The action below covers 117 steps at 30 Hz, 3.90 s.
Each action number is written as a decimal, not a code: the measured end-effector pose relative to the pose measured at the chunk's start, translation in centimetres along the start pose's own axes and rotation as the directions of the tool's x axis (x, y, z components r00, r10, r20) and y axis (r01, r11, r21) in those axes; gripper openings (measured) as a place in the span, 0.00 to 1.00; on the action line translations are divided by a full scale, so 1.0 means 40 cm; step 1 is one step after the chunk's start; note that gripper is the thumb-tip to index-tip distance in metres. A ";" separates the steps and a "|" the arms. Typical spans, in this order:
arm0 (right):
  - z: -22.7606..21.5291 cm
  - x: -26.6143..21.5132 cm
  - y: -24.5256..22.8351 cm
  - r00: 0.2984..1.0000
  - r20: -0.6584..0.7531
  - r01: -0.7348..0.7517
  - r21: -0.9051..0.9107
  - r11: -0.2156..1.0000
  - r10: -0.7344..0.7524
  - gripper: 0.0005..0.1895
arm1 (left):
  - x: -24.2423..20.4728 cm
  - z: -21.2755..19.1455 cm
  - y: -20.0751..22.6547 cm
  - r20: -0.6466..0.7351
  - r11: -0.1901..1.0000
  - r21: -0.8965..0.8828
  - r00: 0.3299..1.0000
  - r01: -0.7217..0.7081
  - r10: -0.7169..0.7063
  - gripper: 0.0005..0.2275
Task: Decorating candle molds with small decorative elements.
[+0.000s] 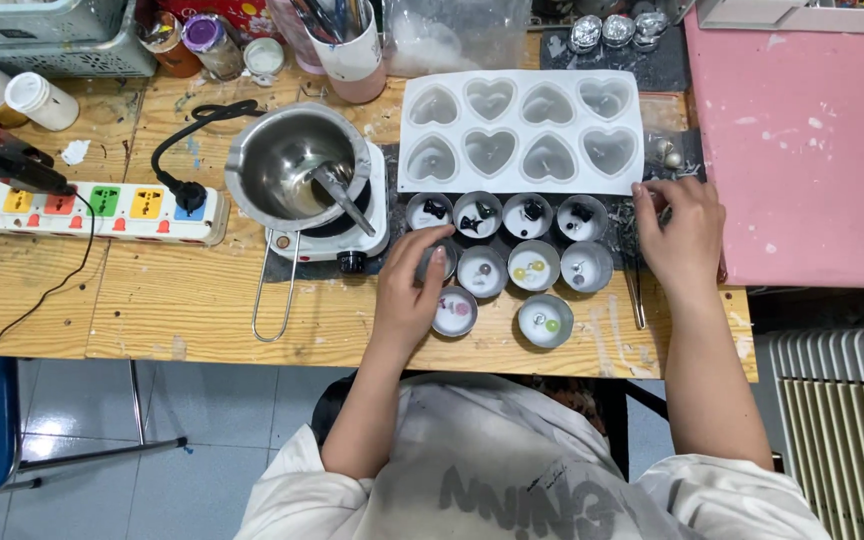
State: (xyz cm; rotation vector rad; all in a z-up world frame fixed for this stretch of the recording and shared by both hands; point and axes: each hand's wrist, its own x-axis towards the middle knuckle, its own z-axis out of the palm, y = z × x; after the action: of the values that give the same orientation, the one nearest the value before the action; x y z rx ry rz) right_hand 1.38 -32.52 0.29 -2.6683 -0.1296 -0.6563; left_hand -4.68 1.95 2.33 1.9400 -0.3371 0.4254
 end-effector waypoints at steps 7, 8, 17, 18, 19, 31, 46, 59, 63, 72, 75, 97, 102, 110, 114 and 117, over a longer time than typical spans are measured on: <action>0.051 0.003 0.051 0.999 -0.041 -0.024 0.045 0.999 0.026 0.12 | -0.061 -0.022 -0.010 -0.086 0.996 -0.032 0.993 0.084 -0.086 0.10; 0.053 0.008 0.053 0.994 -0.013 -0.107 0.140 0.984 0.110 0.12 | -0.067 -0.024 -0.013 -0.108 0.997 -0.024 0.991 0.073 -0.075 0.10; 0.054 0.021 0.040 0.978 -0.058 -0.175 0.307 0.935 0.202 0.10 | -0.093 -0.036 -0.038 -0.121 1.000 -0.005 0.993 0.020 -0.020 0.09; 0.053 0.022 0.040 0.982 -0.069 -0.152 0.285 0.946 0.178 0.10 | -0.093 -0.037 -0.039 -0.116 1.000 -0.011 0.993 0.022 -0.023 0.09; 0.051 0.020 0.037 0.981 -0.068 -0.155 0.284 0.946 0.181 0.10 | -0.093 -0.037 -0.040 -0.114 1.000 -0.012 0.993 0.023 -0.024 0.09; -0.070 -0.121 -0.076 0.908 0.121 -0.403 -0.011 0.915 0.401 0.12 | -0.086 -0.031 -0.046 -0.050 0.999 0.041 0.999 0.008 -0.006 0.08; -0.020 -0.248 -0.021 0.955 -0.064 -0.268 0.224 0.937 0.289 0.07 | -0.089 -0.008 -0.034 -0.032 0.989 0.139 0.998 -0.046 0.051 0.09; -0.019 -0.269 -0.014 0.882 -0.162 -0.174 0.762 0.624 0.443 0.07 | -0.117 -0.253 0.125 -0.310 0.882 0.460 0.911 -0.107 0.272 0.09; -0.053 -0.216 -0.046 0.874 0.038 -0.297 0.831 0.470 0.485 0.10 | -0.110 -0.317 0.126 -0.442 0.793 0.588 0.884 0.157 0.152 0.15; -0.127 0.052 -0.150 0.976 0.119 -0.214 0.699 0.682 0.185 0.11 | -0.154 -0.301 0.014 -0.199 0.873 -0.255 0.861 0.415 -0.468 0.14; -0.118 0.138 -0.137 0.972 0.216 -0.225 0.756 0.615 0.090 0.14 | -0.163 -0.283 -0.004 -0.083 0.803 -0.395 0.854 0.445 -0.514 0.14; 0.007 0.172 -0.019 0.953 0.276 -0.303 0.855 0.420 0.127 0.14 | 0.075 -0.051 0.156 0.729 0.992 -0.101 0.685 0.081 0.018 0.16; -0.030 0.234 -0.067 0.969 0.243 -0.207 0.903 0.377 -0.049 0.09 | 0.208 0.087 0.052 0.577 0.964 0.113 0.806 -0.239 0.132 0.19; 0.012 0.199 -0.027 0.942 0.335 -0.280 0.785 0.553 0.002 0.09 | 0.208 0.129 -0.043 0.451 0.864 0.345 0.872 -0.366 0.189 0.18; 0.016 0.195 -0.023 0.956 0.226 -0.028 0.706 0.708 -0.189 0.09 | 0.207 0.129 -0.048 0.451 0.857 0.359 0.873 -0.369 0.187 0.18; -0.002 0.197 -0.035 0.938 0.285 -0.028 0.627 0.779 -0.196 0.10 | 0.205 0.129 -0.049 0.467 0.852 0.369 0.867 -0.371 0.175 0.19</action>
State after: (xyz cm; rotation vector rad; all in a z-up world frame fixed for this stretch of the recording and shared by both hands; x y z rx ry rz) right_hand 8.09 -31.30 4.51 -2.0937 -0.4793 -0.1201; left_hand 4.20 -2.38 2.47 2.4514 -0.8782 0.2824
